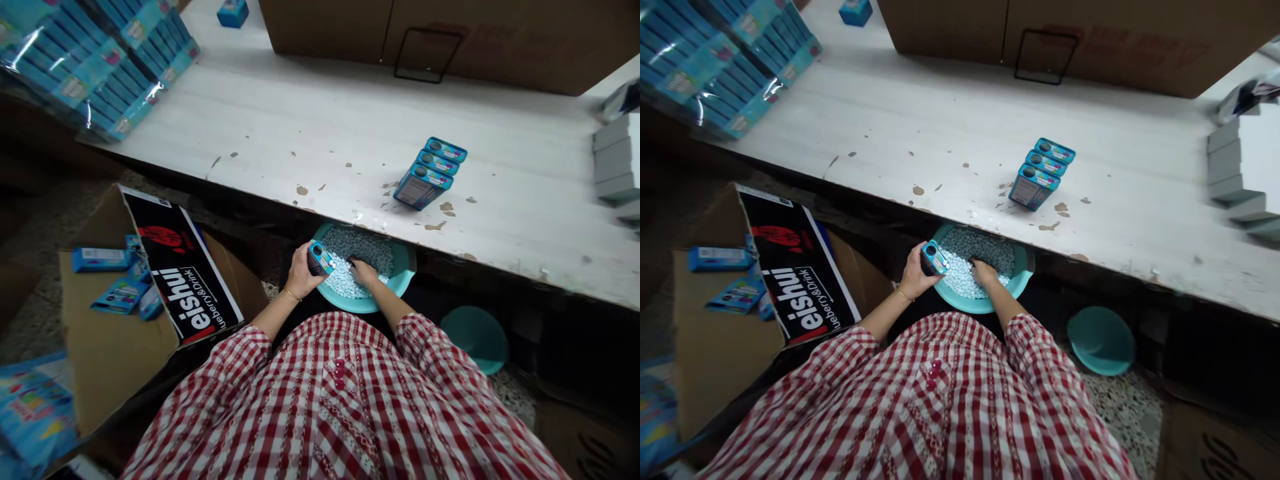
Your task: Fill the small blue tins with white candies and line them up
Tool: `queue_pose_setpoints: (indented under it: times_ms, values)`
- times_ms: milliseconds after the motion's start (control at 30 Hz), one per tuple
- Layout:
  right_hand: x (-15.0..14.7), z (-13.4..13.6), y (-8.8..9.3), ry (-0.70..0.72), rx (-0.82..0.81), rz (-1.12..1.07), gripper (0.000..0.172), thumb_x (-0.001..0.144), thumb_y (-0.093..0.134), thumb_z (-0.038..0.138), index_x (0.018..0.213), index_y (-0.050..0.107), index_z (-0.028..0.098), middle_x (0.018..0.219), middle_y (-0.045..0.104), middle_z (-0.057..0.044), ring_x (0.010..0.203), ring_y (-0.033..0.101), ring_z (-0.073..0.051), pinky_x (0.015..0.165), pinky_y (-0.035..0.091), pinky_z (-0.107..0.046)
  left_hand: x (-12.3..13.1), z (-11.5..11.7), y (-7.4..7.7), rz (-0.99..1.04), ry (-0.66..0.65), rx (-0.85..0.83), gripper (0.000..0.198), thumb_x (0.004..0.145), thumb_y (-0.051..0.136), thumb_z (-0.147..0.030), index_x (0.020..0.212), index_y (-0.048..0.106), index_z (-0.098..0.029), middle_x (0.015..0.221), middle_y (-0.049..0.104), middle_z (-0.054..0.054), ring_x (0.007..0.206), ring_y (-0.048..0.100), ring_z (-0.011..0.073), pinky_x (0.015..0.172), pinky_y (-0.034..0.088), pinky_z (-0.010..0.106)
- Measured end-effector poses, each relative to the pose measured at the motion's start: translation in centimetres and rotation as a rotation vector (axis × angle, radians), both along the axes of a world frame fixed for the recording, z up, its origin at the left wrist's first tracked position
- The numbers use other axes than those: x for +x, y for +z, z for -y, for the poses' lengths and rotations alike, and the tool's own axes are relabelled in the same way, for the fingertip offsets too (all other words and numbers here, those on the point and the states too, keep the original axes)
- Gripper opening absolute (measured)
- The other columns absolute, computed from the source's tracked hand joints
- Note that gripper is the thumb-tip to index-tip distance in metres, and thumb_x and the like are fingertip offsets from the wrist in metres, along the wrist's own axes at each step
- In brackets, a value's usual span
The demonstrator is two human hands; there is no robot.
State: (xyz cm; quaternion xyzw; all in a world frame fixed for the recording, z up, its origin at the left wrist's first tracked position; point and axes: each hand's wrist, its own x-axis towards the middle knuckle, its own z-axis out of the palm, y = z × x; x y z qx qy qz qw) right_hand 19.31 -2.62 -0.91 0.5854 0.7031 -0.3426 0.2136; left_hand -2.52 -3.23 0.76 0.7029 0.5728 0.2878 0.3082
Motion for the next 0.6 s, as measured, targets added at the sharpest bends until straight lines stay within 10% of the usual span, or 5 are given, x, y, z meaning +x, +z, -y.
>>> queue_pose_setpoints:
  times_ms: [233,600]
  values:
    - [5.2,-0.1,0.5,-0.185,0.033,-0.217,0.036,0.085,0.05,0.027,0.12,0.053,0.02,0.108,0.064,-0.006,0.091,0.06,-0.016,0.078,0.046,-0.026,-0.5,0.1,-0.4,0.019,0.056,-0.033,0.092,0.055,0.078,-0.032,0.131,0.026,-0.02,0.126,0.044,0.013,0.118,0.045,0.0289,0.102,0.037,0.046]
    - [5.6,-4.3,14.2,0.008,0.041,-0.196,0.036,0.086,0.046,0.034,0.119,0.054,0.021,0.105,0.065,-0.005,0.093,0.059,-0.018,0.081,0.043,-0.028,3.9,-0.6,-0.7,0.028,-0.127,-0.021,0.092,0.056,0.075,-0.027,0.132,0.026,-0.016,0.127,0.043,0.015,0.12,0.042,0.0308,0.103,0.035,0.048]
